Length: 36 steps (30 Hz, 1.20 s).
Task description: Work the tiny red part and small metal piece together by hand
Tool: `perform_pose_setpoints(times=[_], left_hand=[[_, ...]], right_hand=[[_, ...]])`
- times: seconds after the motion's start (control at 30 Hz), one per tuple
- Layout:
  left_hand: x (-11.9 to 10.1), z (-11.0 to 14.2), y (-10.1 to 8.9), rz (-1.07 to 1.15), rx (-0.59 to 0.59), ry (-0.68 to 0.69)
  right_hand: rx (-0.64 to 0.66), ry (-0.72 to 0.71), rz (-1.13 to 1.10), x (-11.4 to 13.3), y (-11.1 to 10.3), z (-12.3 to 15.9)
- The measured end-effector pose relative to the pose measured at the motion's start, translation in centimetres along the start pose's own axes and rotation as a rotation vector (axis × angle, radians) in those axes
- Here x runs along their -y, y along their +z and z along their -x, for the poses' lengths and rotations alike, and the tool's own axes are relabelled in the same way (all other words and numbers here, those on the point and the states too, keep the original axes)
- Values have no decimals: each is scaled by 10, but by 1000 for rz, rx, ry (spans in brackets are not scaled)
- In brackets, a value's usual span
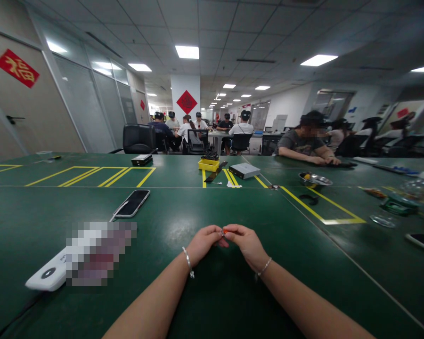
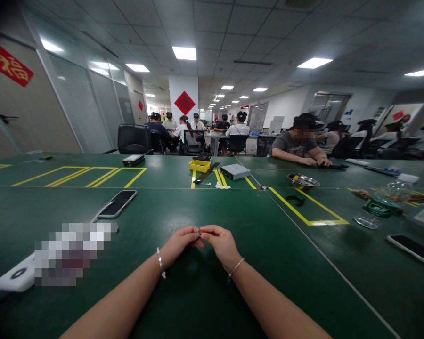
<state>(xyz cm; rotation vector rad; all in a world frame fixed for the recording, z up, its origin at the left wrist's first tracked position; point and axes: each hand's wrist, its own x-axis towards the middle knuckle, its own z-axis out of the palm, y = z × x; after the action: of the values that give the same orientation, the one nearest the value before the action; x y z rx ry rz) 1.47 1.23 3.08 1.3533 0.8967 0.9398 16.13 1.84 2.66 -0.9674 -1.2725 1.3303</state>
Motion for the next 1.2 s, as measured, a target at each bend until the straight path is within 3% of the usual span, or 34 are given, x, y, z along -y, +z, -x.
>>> perform_pose_setpoints(times=[0.23, 0.43, 0.67, 0.93, 1.2], left_hand=[[-2, 2, 2, 26, 49, 6], [-1, 1, 2, -11, 13, 12], [2, -1, 2, 106, -34, 9], [8, -3, 0, 109, -94, 61], [6, -1, 2, 127, -105, 27]], right_hand=[[9, 65, -99, -5, -1, -3], [10, -67, 159, -1, -1, -1], [57, -238, 400, 3, 0, 3], [93, -206, 390, 3, 2, 5], [117, -162, 389, -1, 2, 5]])
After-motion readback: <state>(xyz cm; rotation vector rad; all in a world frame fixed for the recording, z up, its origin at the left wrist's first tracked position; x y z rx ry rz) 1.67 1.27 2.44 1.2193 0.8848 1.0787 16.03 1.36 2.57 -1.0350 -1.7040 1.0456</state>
